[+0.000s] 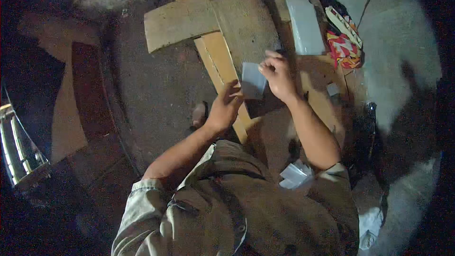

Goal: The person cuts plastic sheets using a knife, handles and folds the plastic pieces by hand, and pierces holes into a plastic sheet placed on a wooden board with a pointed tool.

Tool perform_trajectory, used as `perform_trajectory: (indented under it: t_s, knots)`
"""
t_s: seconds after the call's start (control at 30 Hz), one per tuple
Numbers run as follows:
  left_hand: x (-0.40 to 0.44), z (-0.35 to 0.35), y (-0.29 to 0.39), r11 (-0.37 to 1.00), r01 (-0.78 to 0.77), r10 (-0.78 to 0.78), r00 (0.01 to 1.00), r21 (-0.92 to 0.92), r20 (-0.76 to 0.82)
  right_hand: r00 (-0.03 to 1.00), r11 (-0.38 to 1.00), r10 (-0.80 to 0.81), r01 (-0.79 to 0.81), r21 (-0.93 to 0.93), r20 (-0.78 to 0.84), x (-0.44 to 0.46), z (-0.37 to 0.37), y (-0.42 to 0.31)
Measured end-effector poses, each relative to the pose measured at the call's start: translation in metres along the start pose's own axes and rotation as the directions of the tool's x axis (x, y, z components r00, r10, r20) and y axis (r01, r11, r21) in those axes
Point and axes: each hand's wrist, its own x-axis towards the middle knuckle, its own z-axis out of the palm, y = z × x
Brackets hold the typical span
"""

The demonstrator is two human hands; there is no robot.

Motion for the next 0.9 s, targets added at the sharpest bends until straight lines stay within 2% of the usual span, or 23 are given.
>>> perform_trajectory:
  t_s: [0.07,0.1,0.13,0.2,0.23,0.27,0.3,0.33,0.37,0.53,0.6,0.7,0.83,0.9]
  knots:
    - [0.000,0.002,-0.012,0.920,-0.256,0.308,0.941,0.298,-0.142,0.999,0.998,0.033,-0.034,-0.053,-0.006,0.013,0.000,0.000]
    - [-0.002,0.005,-0.001,0.754,-0.323,0.471,0.873,0.572,-0.128,0.996,0.991,0.084,-0.081,-0.107,0.022,0.020,0.000,0.000]
    - [-0.002,0.009,0.004,0.757,-0.315,0.464,0.876,0.573,-0.131,0.989,0.979,0.136,-0.127,-0.160,0.048,0.026,0.001,0.000]
    - [-0.001,0.016,0.011,0.413,-0.337,0.594,0.804,0.846,0.031,0.988,0.976,0.154,-0.147,-0.163,0.032,0.034,0.005,0.002]
    - [-0.001,0.017,0.013,0.339,-0.325,0.533,0.840,0.883,0.104,0.988,0.970,0.151,-0.143,-0.197,0.024,0.038,0.005,0.000]
    - [0.002,0.020,0.013,0.341,-0.322,0.529,0.842,0.883,0.103,0.989,0.963,0.147,-0.139,-0.232,0.016,0.042,0.006,0.000]
    - [0.006,0.025,0.013,0.179,-0.289,0.500,0.850,0.940,0.166,0.996,0.977,0.084,-0.089,-0.195,-0.032,0.043,0.012,0.006]
    - [0.009,0.030,0.014,0.008,-0.256,0.460,0.859,0.967,0.224,0.996,0.977,0.088,-0.092,-0.192,-0.030,0.043,0.014,0.011]
    - [0.010,0.032,0.016,0.034,-0.259,0.402,0.888,0.965,0.224,0.997,0.975,0.062,-0.068,-0.210,-0.037,0.043,0.015,0.016]
    - [0.016,0.035,0.001,0.031,-0.253,0.366,0.903,0.967,0.224,0.998,0.980,0.042,-0.052,-0.191,-0.053,0.046,0.018,0.016]
    - [0.015,0.036,-0.001,0.117,-0.255,0.344,0.917,0.960,0.202,0.996,0.957,0.085,-0.090,-0.276,-0.030,0.048,0.010,0.006]
    - [0.020,0.035,-0.008,0.048,-0.255,0.347,0.911,0.966,0.223,0.996,0.968,0.047,-0.063,-0.243,-0.070,0.047,0.013,0.011]
    - [0.018,0.036,-0.008,0.052,-0.252,0.351,0.910,0.966,0.218,0.996,0.959,0.055,-0.070,-0.274,-0.065,0.046,0.011,0.002]
    - [0.019,0.037,-0.009,0.107,-0.252,0.366,0.909,0.962,0.197,0.995,0.959,0.055,-0.076,-0.274,-0.086,0.046,0.011,0.002]
